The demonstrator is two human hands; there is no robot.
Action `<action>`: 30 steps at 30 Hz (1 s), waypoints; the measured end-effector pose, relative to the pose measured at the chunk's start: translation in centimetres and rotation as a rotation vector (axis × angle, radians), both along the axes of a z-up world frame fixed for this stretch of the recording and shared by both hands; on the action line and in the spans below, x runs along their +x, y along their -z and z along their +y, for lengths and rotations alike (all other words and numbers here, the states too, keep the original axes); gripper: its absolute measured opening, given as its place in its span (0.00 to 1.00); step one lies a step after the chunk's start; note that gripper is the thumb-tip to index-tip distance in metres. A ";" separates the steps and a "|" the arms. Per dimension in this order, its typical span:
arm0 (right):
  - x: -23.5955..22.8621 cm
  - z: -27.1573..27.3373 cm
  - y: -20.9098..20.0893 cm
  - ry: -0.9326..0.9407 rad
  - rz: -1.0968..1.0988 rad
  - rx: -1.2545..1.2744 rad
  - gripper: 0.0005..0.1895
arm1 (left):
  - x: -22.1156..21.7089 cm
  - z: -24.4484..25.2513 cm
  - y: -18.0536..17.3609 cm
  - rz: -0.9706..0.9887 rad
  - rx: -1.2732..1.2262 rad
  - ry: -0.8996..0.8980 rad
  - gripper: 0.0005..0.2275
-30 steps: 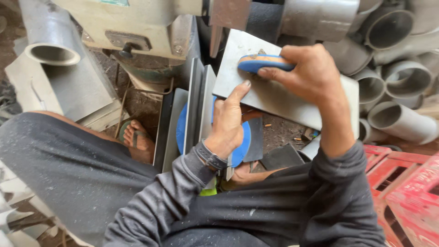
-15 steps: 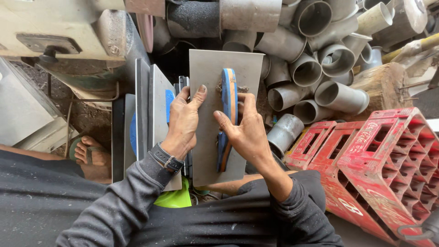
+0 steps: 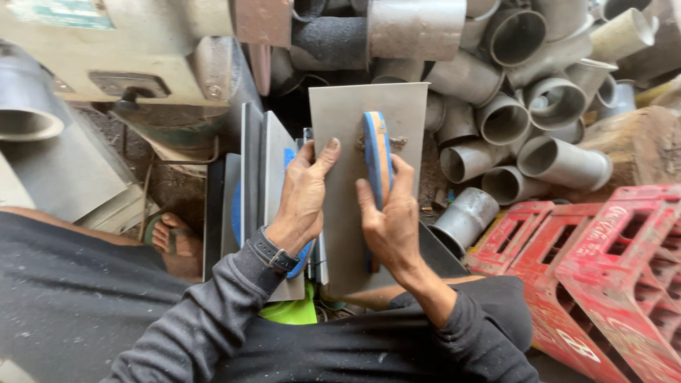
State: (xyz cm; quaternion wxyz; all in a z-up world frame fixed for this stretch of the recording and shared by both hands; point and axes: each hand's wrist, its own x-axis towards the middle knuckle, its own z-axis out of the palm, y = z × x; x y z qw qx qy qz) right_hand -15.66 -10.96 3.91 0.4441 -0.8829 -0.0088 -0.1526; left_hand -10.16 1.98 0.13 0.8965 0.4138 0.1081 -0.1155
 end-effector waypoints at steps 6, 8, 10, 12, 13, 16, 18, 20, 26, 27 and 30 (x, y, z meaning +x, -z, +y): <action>1.7 0.4 -2.2 0.018 0.246 0.029 0.22 | 3.6 1.8 -0.3 -0.028 -0.037 0.105 0.20; 2.3 1.1 -2.7 0.007 0.266 -0.010 0.22 | 4.6 2.4 -0.3 -0.027 -0.015 0.108 0.21; 2.7 1.5 -3.0 -0.003 0.277 -0.038 0.22 | 5.1 2.7 -0.2 -0.019 0.014 0.099 0.22; 3.1 1.8 -3.1 -0.009 0.281 -0.054 0.22 | 5.4 2.9 0.1 -0.013 -0.001 0.077 0.21; 3.2 2.0 -3.1 -0.016 0.285 -0.059 0.22 | 5.5 3.0 0.3 -0.010 -0.009 0.067 0.20; 3.6 2.4 -3.2 -0.028 0.307 -0.071 0.21 | 5.6 3.3 0.7 -0.004 -0.050 0.051 0.20; 3.8 2.6 -3.3 -0.020 0.340 -0.078 0.21 | 5.7 3.6 0.8 -0.001 -0.038 0.056 0.20; 3.9 2.7 -3.2 -0.034 0.316 -0.089 0.21 | 5.8 3.8 0.9 0.001 -0.038 0.058 0.19; 4.3 2.5 -2.8 -0.044 0.307 -0.108 0.20 | 5.9 3.8 0.9 0.012 -0.021 0.036 0.20; 4.3 2.3 -2.7 -0.050 0.300 -0.113 0.20 | 5.9 3.8 0.9 0.006 -0.039 0.034 0.20; 4.8 1.7 -2.5 -0.070 0.230 -0.179 0.20 | 5.9 3.5 1.0 0.008 -0.023 0.018 0.21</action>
